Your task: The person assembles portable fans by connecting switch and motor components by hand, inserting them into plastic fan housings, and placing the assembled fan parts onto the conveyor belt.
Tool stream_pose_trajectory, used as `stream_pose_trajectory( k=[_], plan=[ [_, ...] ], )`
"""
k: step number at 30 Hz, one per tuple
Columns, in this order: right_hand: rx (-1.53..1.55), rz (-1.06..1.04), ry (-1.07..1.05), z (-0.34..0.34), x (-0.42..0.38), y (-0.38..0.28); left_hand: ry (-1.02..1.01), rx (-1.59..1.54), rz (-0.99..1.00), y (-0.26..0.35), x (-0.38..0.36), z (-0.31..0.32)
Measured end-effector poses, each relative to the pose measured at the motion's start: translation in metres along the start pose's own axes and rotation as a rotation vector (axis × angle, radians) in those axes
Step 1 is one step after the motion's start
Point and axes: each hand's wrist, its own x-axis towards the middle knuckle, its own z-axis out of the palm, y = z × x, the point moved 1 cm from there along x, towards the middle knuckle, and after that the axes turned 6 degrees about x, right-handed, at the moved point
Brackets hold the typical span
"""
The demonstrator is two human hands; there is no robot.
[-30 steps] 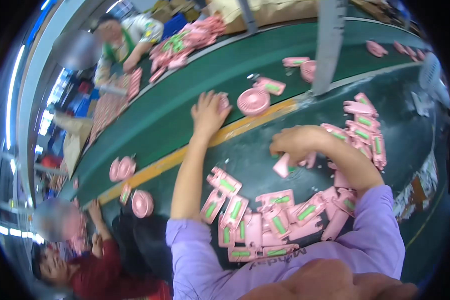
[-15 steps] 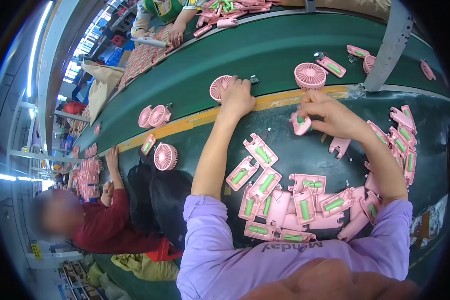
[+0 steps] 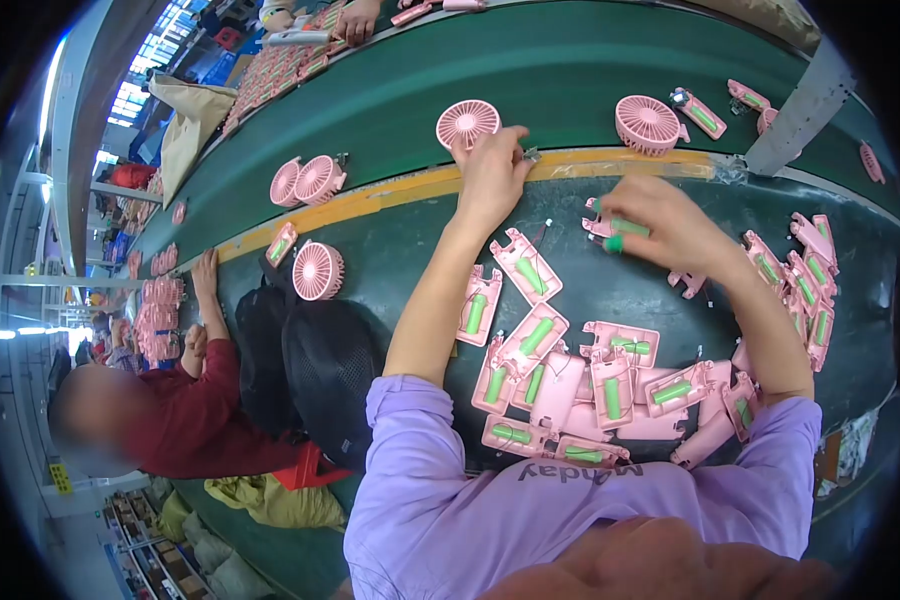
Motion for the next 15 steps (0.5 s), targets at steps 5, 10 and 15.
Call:
stream_pose_trajectory(
  k=[5, 10, 15],
  plan=[
    [-0.343, -0.093, 0.027, 0.024, -0.002, -0.002, -0.001, 0.136, 0.095, 0.014, -0.002, -0.007],
    [-0.372, -0.151, 0.100, 0.027, -0.004, 0.017, -0.049, 0.100, 0.058, 0.027, -0.002, -0.014],
    [-0.009, 0.158, 0.223, 0.008, -0.003, 0.038, -0.145, -0.332, -0.026, 0.040, -0.001, -0.010]
  ],
)
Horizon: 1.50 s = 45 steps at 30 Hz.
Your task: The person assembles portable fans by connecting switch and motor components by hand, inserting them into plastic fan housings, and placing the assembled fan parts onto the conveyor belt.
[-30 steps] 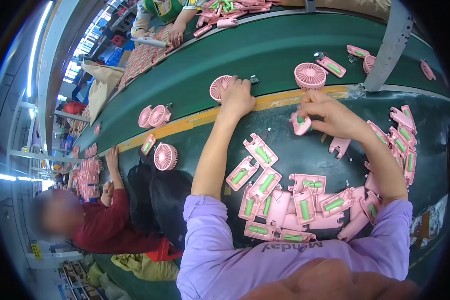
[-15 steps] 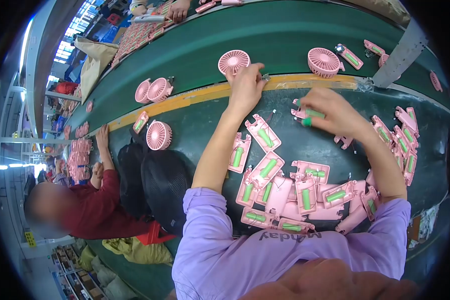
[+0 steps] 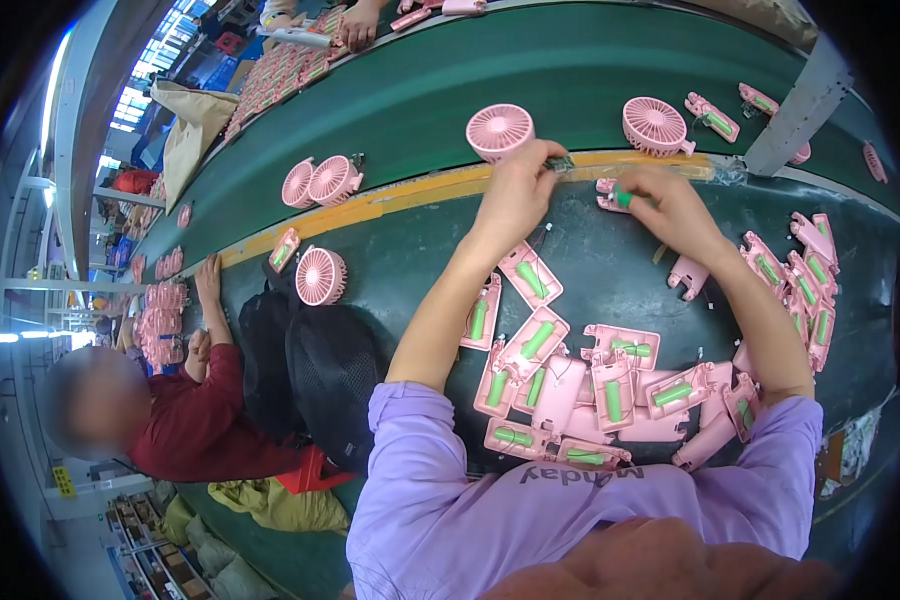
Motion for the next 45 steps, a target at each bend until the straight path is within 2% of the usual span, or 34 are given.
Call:
stream_pose_trajectory(
  k=[3, 7, 14, 17, 23, 25, 26, 29, 31, 34, 38, 40, 41, 42, 43, 44, 45],
  plan=[
    [0.452, 0.309, 0.094, -0.001, 0.001, 0.002, -0.174, -0.435, -0.177, 0.003, -0.001, 0.006],
    [0.630, 0.402, 0.019, -0.001, 0.000, -0.003, -0.283, -0.662, -0.195, 0.005, -0.004, 0.013],
    [0.398, 0.225, -0.017, -0.003, -0.001, -0.008, -0.309, -0.788, -0.206, 0.018, -0.006, 0.010],
    [0.419, 0.216, 0.017, -0.002, -0.003, -0.017, -0.318, -0.775, -0.210, 0.020, -0.007, 0.010],
    [0.225, 0.145, -0.097, -0.013, -0.002, -0.019, -0.319, -0.805, -0.193, 0.020, -0.008, 0.012],
    [0.145, 0.002, -0.113, -0.016, 0.001, -0.019, -0.290, -0.873, -0.160, 0.019, -0.007, 0.016],
    [0.104, -0.069, -0.121, -0.017, 0.002, -0.020, -0.310, -0.847, -0.166, 0.017, -0.008, 0.017],
    [0.136, -0.043, -0.127, -0.014, 0.001, -0.020, -0.362, -0.796, -0.199, 0.015, -0.009, 0.018],
    [0.048, -0.125, -0.110, -0.014, 0.000, -0.022, -0.378, -0.800, -0.242, 0.019, -0.010, 0.016],
    [-0.045, -0.175, -0.047, -0.013, 0.002, -0.024, -0.351, -0.713, -0.207, 0.018, -0.010, 0.016],
    [-0.173, -0.178, 0.072, -0.011, 0.006, -0.020, -0.104, -0.256, 0.049, 0.019, -0.003, 0.014],
    [-0.191, -0.091, 0.136, -0.023, 0.005, -0.008, 0.005, 0.054, 0.207, 0.005, 0.000, 0.014],
    [-0.198, -0.048, 0.165, -0.030, 0.004, -0.003, 0.046, 0.102, 0.200, -0.004, 0.000, 0.013],
    [-0.059, 0.207, 0.016, -0.044, 0.004, -0.005, 0.087, 0.150, 0.193, -0.013, 0.000, 0.013],
    [-0.089, 0.272, -0.105, -0.057, 0.002, -0.014, 0.125, 0.197, 0.188, -0.024, 0.000, 0.013],
    [-0.165, 0.239, -0.264, -0.066, -0.005, -0.010, 0.066, 0.106, 0.127, -0.040, 0.002, 0.013],
    [-0.242, 0.208, -0.421, -0.074, -0.012, -0.005, 0.116, 0.296, 0.090, -0.042, 0.003, 0.005]
  ],
)
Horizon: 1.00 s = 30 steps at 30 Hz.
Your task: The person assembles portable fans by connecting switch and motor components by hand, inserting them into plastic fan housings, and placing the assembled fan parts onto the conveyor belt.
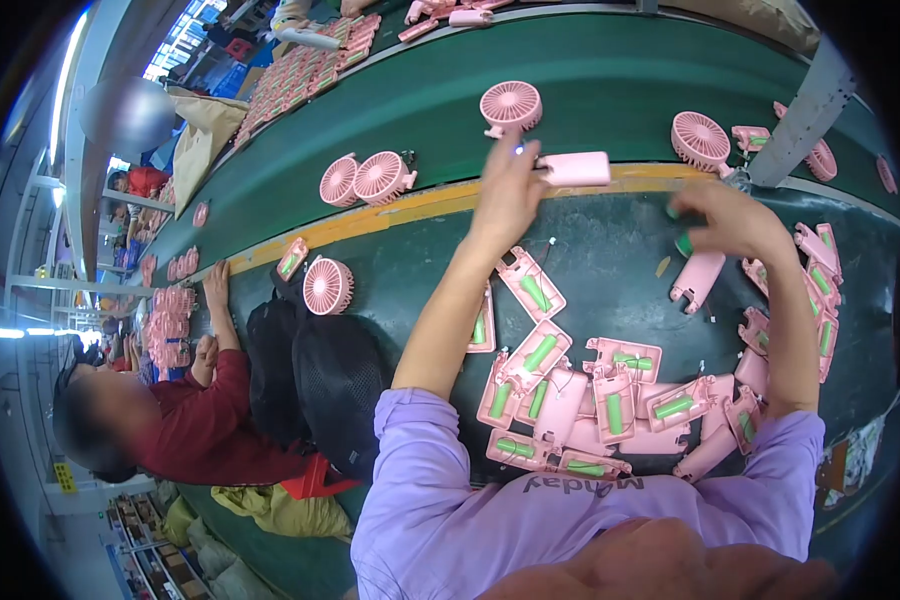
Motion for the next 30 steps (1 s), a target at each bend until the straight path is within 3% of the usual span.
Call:
stream_pose_trajectory(
  k=[3, 6, 9, 12, 14, 18, 22, 25, 28, 30],
  plan=[
    [-0.118, 0.247, -0.158, -0.007, -0.011, -0.007, 0.044, 0.437, -0.145, -0.016, 0.003, -0.025],
    [-0.149, 0.181, -0.197, 0.001, -0.010, 0.005, 0.014, 0.650, -0.270, -0.050, -0.003, -0.040],
    [-0.149, 0.250, -0.314, 0.006, -0.007, 0.005, -0.030, 0.840, -0.324, -0.086, -0.008, -0.044],
    [-0.036, 0.299, -0.480, 0.003, -0.002, -0.008, -0.041, 0.818, -0.337, -0.116, -0.014, -0.042],
    [-0.073, 0.177, -0.428, 0.003, -0.005, -0.010, -0.075, 0.840, -0.394, -0.074, -0.006, -0.061],
    [-0.172, 0.084, -0.351, 0.017, -0.013, -0.032, 0.039, 1.014, -0.370, -0.076, -0.013, -0.060],
    [-0.281, 0.099, -0.312, 0.039, -0.012, -0.050, 0.080, 0.950, -0.277, -0.077, -0.014, -0.053],
    [-0.229, 0.065, -0.352, 0.037, -0.010, -0.052, 0.036, 0.582, -0.050, -0.078, -0.006, -0.050],
    [-0.127, -0.035, -0.021, 0.044, 0.007, -0.038, -0.046, 0.339, -0.153, -0.056, -0.001, -0.042],
    [-0.224, -0.077, 0.191, 0.040, 0.011, -0.037, -0.014, 0.262, -0.166, -0.038, 0.001, -0.043]
  ],
)
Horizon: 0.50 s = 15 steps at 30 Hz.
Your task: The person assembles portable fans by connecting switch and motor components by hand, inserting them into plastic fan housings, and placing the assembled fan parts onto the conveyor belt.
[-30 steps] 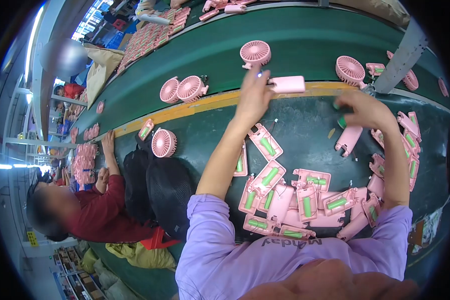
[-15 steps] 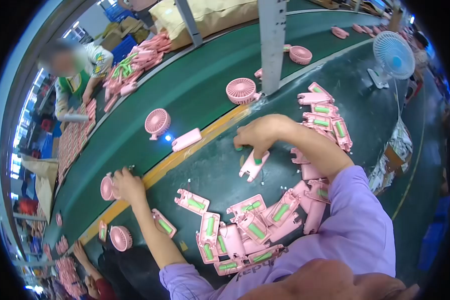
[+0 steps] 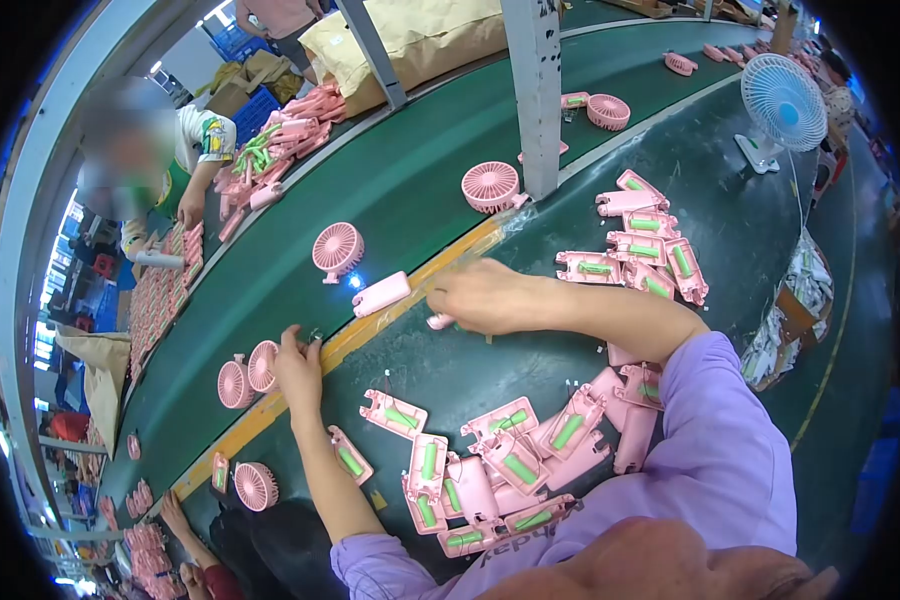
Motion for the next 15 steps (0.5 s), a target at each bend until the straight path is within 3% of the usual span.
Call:
stream_pose_trajectory(
  k=[3, 5, 6, 8, 9, 11, 12, 14, 15],
  plan=[
    [-0.049, -0.073, 0.226, 0.004, 0.003, 0.005, -0.055, -0.077, -0.032, 0.012, 0.000, -0.004],
    [0.080, -0.035, 0.057, 0.012, 0.002, 0.010, -0.076, -0.153, -0.059, 0.017, 0.002, -0.003],
    [0.144, -0.015, -0.027, 0.012, 0.001, 0.010, 0.021, -0.081, 0.040, 0.019, 0.003, -0.003],
    [0.106, -0.051, 0.160, 0.008, 0.004, 0.012, 0.219, 0.058, 0.235, 0.023, 0.003, -0.002],
    [0.084, -0.068, 0.253, 0.006, 0.005, 0.013, 0.218, 0.040, 0.219, 0.025, 0.003, -0.002],
    [0.093, -0.006, 0.139, 0.010, 0.005, 0.016, 0.214, 0.003, 0.187, 0.032, 0.003, -0.004],
    [0.097, 0.025, 0.084, 0.016, 0.005, 0.019, 0.120, -0.156, 0.073, 0.039, 0.002, -0.004],
    [0.082, -0.138, 0.132, 0.029, 0.005, 0.023, -0.078, -0.467, -0.155, 0.052, -0.002, -0.004],
    [0.136, -0.174, 0.152, 0.030, 0.006, 0.021, -0.021, -0.622, -0.106, 0.056, -0.001, 0.002]
  ],
)
